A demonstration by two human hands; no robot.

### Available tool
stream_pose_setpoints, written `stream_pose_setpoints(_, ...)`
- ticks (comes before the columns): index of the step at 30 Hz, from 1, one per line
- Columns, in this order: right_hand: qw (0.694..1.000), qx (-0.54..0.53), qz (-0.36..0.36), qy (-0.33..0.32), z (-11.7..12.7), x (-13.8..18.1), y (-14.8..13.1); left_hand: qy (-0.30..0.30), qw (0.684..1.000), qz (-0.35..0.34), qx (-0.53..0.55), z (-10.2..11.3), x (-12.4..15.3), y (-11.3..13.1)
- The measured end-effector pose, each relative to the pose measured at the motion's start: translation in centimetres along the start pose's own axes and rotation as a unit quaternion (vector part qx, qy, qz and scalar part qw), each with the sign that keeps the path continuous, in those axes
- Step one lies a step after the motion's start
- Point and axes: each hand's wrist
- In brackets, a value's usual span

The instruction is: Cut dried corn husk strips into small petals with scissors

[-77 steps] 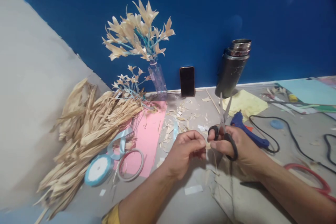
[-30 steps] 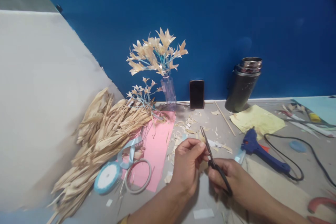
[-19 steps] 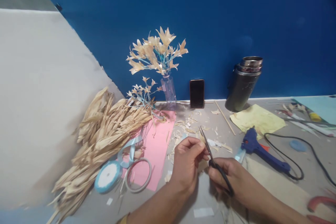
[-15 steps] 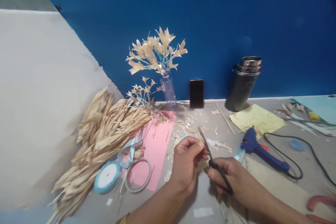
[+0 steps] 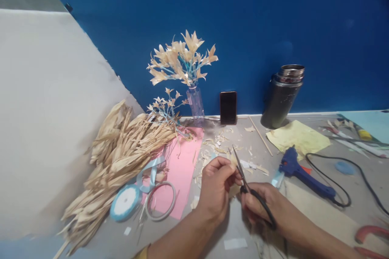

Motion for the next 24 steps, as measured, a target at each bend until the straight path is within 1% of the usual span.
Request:
stream_pose_setpoints(6, 0.999, -0.014, -0.029, 0.009, -0.11, 0.06, 0.4, -0.003, 1.0, -0.001, -0.002, 0.11, 0.01, 0.03)
stream_pose_setpoints(12, 0.998, -0.052, -0.03, 0.015, -0.19, 0.07, 0.8, -0.009, 1.0, 0.001, 0.008, 0.18, -0.01, 0.04)
stream_pose_setpoints(19, 1.0, -0.011, -0.012, -0.003, -0.02, 0.17, 0.35, -0.015, 1.0, -0.002, 0.004, 0.19, -0.04, -0.01)
stream_pose_setpoints(24, 0.999, -0.016, -0.033, 0.009, -0.15, 0.18, 0.4, -0.007, 1.0, 0.005, -0.004, 0.2, 0.02, 0.03)
Point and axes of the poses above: each hand's wrist, its own x-axis away from the middle knuckle, its own z-axis out of the back of the hand, y = z × x, and after that the axes turned 14 degrees about z, right-handed
